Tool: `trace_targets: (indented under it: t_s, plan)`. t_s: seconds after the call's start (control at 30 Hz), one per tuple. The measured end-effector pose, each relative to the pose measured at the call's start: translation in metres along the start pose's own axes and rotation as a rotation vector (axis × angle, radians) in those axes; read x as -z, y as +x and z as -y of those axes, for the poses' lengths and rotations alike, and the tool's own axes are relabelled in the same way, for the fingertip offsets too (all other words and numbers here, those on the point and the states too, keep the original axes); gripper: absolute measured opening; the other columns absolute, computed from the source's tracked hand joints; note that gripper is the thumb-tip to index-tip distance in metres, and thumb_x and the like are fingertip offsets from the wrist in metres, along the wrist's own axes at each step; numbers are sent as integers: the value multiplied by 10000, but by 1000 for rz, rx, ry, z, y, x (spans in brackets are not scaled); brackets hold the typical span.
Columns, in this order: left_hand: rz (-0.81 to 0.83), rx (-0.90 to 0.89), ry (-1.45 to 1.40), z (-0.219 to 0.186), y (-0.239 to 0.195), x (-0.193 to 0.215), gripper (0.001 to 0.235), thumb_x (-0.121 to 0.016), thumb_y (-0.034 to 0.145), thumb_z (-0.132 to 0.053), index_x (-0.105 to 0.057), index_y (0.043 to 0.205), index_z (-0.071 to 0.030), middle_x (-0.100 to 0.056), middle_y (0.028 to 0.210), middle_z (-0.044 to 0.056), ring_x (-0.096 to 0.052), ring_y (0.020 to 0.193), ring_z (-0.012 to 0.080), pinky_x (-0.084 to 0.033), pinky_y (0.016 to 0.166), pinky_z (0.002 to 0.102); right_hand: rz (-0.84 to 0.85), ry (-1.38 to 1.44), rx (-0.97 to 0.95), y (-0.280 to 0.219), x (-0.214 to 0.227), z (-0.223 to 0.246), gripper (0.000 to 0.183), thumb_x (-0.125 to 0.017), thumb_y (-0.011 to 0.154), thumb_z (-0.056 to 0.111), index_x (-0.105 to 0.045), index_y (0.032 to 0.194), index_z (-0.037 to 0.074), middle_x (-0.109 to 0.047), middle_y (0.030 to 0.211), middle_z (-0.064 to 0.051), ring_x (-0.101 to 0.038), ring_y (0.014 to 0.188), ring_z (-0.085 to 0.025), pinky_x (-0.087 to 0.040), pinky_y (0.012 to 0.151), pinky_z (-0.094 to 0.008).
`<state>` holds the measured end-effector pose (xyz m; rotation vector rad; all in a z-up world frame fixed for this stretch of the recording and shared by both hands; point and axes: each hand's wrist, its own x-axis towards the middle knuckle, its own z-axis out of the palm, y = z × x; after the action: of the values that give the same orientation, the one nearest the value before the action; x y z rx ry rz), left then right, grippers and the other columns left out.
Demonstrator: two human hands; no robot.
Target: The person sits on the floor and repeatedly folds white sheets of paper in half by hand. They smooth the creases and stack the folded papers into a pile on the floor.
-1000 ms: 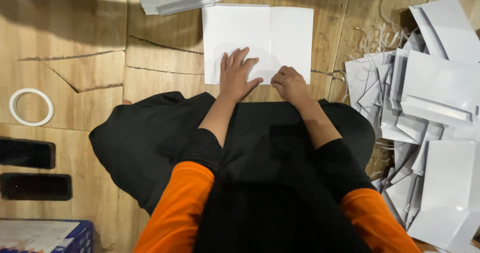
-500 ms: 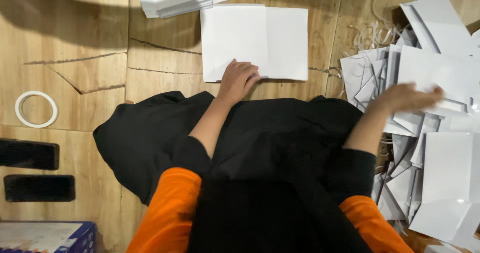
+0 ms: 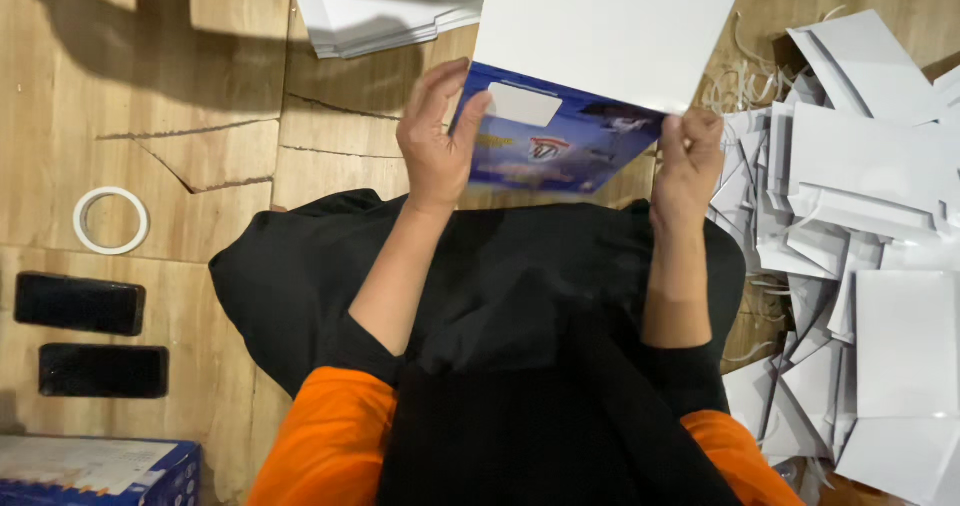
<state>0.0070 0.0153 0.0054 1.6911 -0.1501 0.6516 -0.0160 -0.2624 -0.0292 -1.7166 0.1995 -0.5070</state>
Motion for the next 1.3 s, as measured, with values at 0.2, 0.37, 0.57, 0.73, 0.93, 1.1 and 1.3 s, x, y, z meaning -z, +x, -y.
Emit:
trace_targets:
  t_s: [0.2,0.37,0.57,0.73,0.93,1.1,1.3]
  plan:
    - [-37,-69,110,41,14,-14,128,-785,868,-163,-707,963,-126,-651,819,21,-663,754,179,-554,688,290,-52,18,276,45,7,-41,184,-830,862,-192,-705,877,-58,-607,711,-157,-646,638,-226,-519,544,-273]
    - [168,-110,390,115,-14,-12,137,-828,798,-99,-741,887,-154,-735,843,34,-727,809,253,-585,698,371,55,288,126,35,-7,-109,196,-662,907,126,-643,778,-20,-566,803,-159,-591,762,-245,-464,640,-297]
    - [545,-168,801,198,-93,10,142,-815,756,-209,-722,831,-286,-679,844,-68,-656,818,194,-559,673,317,496,-649,223,20,41,-293,167,-777,884,60,-809,896,223,-696,872,21,-673,780,-216,-559,747,-288]
    - [662,-130,891,194,-105,11,209,-776,734,-359,-755,928,-285,-655,1056,-43,-540,1032,236,-530,736,397,595,-887,148,10,41,-256,227,-827,762,164,-766,904,330,-641,939,84,-581,933,-199,-543,831,-305]
    - [610,32,858,166,-97,5,114,-728,829,-331,-763,884,-237,-623,1164,-2,-480,1122,263,-456,867,487,544,-1042,-122,15,9,-169,281,-874,654,289,-737,899,301,-574,992,22,-577,988,-254,-490,830,-373]
    - [518,312,827,170,-93,-4,117,-805,796,-353,-748,819,-253,-568,1208,-21,-436,1159,287,-399,918,557,441,-985,-449,24,-9,-177,373,-916,722,465,-705,930,238,-621,988,-37,-653,981,-292,-521,837,-434]
    - [477,523,837,163,-85,-8,154,-824,735,-377,-716,779,-278,-477,1235,-63,-345,1258,272,-293,1027,543,424,-1020,-731,21,-36,-121,851,-921,714,394,-297,1238,151,-291,1333,-187,-262,1331,-422,-206,1080,-624]
